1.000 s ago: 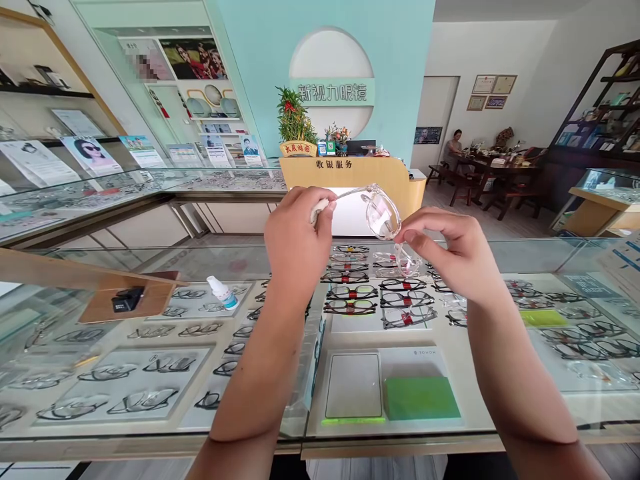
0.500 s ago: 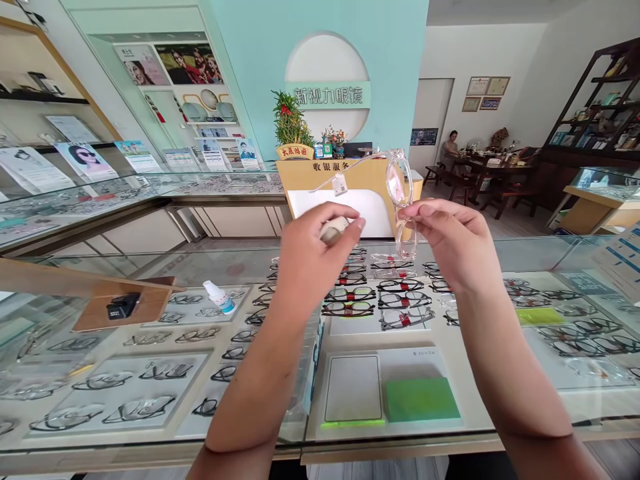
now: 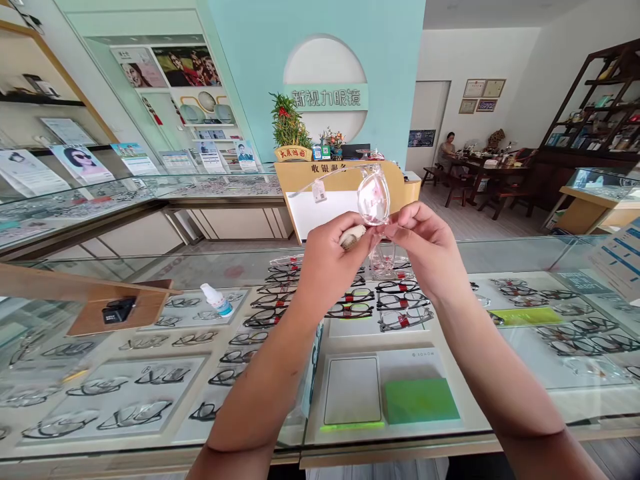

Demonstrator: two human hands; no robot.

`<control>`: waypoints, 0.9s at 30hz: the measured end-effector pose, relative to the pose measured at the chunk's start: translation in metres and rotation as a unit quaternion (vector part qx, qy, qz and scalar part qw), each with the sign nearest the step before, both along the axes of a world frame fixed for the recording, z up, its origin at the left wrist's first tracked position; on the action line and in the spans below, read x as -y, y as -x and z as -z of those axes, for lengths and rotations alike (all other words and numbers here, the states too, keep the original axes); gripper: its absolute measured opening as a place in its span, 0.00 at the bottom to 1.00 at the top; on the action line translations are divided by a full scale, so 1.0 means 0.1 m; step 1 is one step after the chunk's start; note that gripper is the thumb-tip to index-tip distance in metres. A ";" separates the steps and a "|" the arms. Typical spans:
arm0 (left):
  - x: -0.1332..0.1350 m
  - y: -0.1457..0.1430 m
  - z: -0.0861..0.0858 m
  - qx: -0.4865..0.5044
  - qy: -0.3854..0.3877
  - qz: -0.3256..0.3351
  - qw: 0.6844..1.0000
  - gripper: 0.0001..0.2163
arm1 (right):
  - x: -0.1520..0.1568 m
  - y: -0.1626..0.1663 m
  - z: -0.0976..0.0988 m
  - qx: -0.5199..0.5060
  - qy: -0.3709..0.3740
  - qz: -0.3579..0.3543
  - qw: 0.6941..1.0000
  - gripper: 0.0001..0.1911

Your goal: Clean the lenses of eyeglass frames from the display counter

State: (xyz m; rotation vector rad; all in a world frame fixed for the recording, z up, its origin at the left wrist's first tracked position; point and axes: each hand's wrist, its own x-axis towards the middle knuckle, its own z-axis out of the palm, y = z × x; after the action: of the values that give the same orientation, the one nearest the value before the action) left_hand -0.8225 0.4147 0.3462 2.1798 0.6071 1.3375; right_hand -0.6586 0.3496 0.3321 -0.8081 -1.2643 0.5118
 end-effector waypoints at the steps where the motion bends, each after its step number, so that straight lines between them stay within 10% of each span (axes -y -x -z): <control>1: 0.00 0.00 0.01 0.002 -0.007 -0.007 1.000 0.08 | -0.01 0.01 0.00 -0.003 0.004 0.005 1.000 0.13; 15: 0.10 0.07 -0.05 0.011 0.019 -0.033 0.999 0.05 | 0.13 -0.11 -0.07 0.020 0.010 -0.041 0.999 0.13; 21: -0.02 -0.06 0.10 0.105 0.255 0.093 0.957 0.07 | 0.29 -0.16 -0.12 -0.023 -0.020 -0.060 0.998 0.12; 27: 0.07 -0.11 0.70 0.152 0.463 0.166 0.857 0.16 | 0.29 -0.18 0.33 -0.172 0.003 -0.132 0.976 0.13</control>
State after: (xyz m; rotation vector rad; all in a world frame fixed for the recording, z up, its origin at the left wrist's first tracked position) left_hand -0.8119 0.4073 0.2761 1.1840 0.5507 0.8864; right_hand -0.6410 0.3210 0.2991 -0.5279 -1.0497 0.8325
